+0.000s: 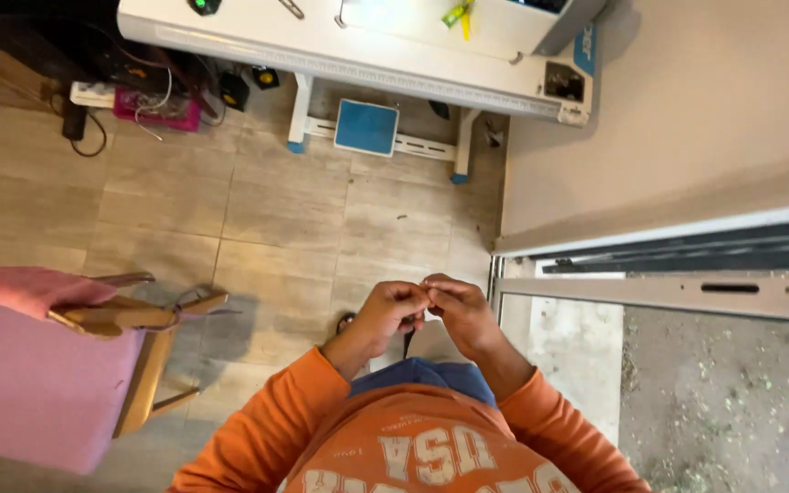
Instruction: Cutting long strips of black quilted fabric using scissors on a workshop table.
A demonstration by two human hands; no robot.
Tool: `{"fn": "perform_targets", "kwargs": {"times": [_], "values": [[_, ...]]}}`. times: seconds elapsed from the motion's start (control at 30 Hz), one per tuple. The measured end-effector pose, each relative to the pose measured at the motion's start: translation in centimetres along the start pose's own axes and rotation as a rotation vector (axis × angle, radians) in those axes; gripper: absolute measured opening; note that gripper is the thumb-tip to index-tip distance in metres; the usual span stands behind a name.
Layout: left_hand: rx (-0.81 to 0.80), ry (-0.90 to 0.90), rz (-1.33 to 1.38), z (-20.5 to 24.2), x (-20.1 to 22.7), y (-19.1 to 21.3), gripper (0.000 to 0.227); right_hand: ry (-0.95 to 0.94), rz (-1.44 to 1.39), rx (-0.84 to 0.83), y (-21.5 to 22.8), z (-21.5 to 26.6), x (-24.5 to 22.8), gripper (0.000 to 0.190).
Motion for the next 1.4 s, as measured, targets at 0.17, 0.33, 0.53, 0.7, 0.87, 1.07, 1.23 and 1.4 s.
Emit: {"fn": "perform_targets", "kwargs": {"times": [0.17,0.33,0.53,0.7,0.87,1.07,1.23,1.4], "values": [[-0.030,0.062,-0.057,-7.7,2.9,-1.5,0.013,-0.142,-0.160,0.032,-0.4,-7.8,-1.6,0.009],[0.023,0.090,-0.076,-17.6,5.5,-4.7,0.011,-0.204,-0.195,0.009,1.1,-17.4,-6.0,0.019],[0.142,0.028,-0.016,-28.9,11.5,-11.6,0.019,-0.211,-0.084,-0.015,4.5,-31.2,-12.6,0.017],[0.198,-0.025,-0.093,-35.9,14.8,-16.4,0.026,-0.177,-0.106,0.090,13.2,-44.3,-12.1,0.005],[0.289,0.014,-0.086,-37.1,14.5,-15.0,0.029,0.303,0.419,0.320,25.5,-56.0,-23.1,0.003],[0.464,0.080,-0.132,-35.6,12.1,-9.6,0.027,0.804,1.383,0.247,31.9,-64.4,-25.4,0.008],[0.671,0.077,-0.102,-32.5,7.8,-3.1,0.032,0.889,1.720,0.048,30.5,-67.3,-21.9,0.018],[0.700,0.155,-0.094,-28.4,9.4,-3.3,0.021,0.820,1.726,-0.057,31.1,-67.4,-20.6,0.011]]}}
Point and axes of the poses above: each hand's wrist, its own z-axis away from the middle knuckle, its own y-axis out of the back of the hand, x = y × z, the point moved 10 cm from there along -z, towards the middle knuckle, and after that the axes turned 9 degrees about x, right-handed, at the moved point
